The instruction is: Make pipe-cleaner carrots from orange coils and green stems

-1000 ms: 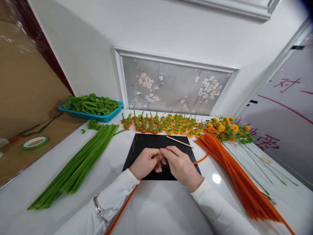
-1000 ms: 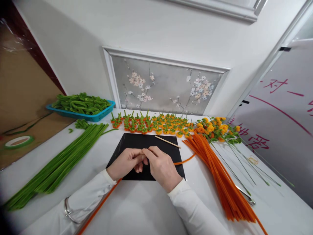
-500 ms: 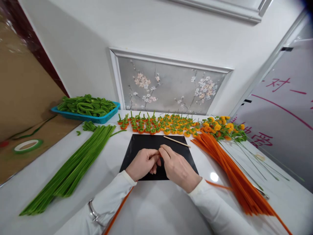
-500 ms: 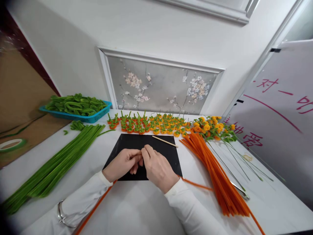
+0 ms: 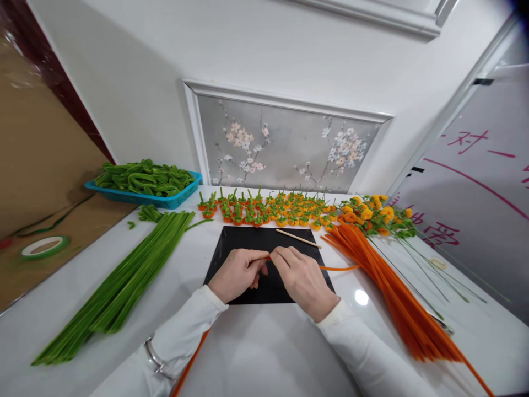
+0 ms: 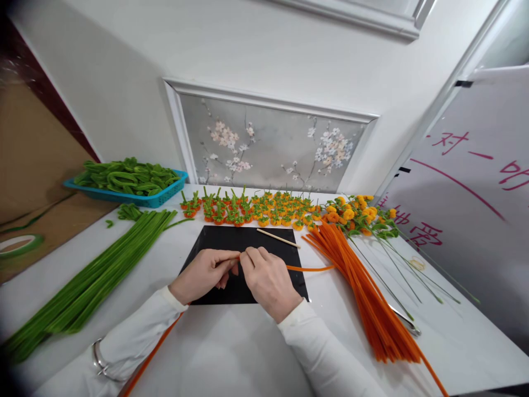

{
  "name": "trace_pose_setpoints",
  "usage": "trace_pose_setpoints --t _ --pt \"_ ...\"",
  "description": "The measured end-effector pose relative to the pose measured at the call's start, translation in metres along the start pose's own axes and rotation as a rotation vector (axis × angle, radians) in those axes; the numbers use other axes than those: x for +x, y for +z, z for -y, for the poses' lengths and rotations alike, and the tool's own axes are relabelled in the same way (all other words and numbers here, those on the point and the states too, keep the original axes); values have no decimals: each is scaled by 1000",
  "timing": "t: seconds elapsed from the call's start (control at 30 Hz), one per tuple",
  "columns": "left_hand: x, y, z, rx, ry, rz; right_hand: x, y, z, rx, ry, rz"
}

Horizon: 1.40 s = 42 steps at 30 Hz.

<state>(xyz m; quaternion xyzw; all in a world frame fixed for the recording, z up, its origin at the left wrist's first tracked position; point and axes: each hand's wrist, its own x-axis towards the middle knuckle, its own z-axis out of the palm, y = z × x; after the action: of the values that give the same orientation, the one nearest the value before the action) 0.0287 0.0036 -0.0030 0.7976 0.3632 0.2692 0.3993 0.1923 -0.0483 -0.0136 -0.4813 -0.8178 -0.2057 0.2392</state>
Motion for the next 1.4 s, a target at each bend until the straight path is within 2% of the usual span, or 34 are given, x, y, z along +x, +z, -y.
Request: trace_pose_setpoints --t 0.13,0.3,0.43,0.5,0.6,0.67,0.8,0.83,0.9,1.0,1.1,1.17,1.3,1.4 --pt "2 -1 -3 -155 -68 50 -2 1 -3 5 -21 -73" --pt "-1 -6 -12 -535 -296 190 -4 0 -6 37 -46 -122" --pt "-1 -6 -11 -609 -298 193 -4 -1 -7 47 -57 -118" --pt "0 -5 -9 -533 -252 195 -3 -2 -7 57 -59 -93" --pt "0 -4 -7 -306 -161 187 -2 -2 -7 70 -56 -50" --pt "-1 -2 -7 -78 -61 112 -2 -1 -6 85 -21 -27" --pt "-6 3 -5 400 238 -48 -3 2 -6 212 132 54" --pt "-6 4 -5 461 284 -45 -3 2 -7 258 174 89" --pt "-7 5 -4 470 289 -2 -3 2 -8 348 228 167" --pt "-6 2 -6 200 108 87 -3 1 -11 442 215 153" --pt "-3 -5 -10 -242 -142 150 -2 -3 -14 461 127 -47" --pt "-2 -8 -11 -472 -244 166 -2 -4 -15 440 58 -161" --pt "-3 -10 -12 -718 -332 242 -2 -3 -18 379 -82 -268" --pt "-4 -9 -11 -756 -336 293 -2 -1 -19 342 -132 -278"
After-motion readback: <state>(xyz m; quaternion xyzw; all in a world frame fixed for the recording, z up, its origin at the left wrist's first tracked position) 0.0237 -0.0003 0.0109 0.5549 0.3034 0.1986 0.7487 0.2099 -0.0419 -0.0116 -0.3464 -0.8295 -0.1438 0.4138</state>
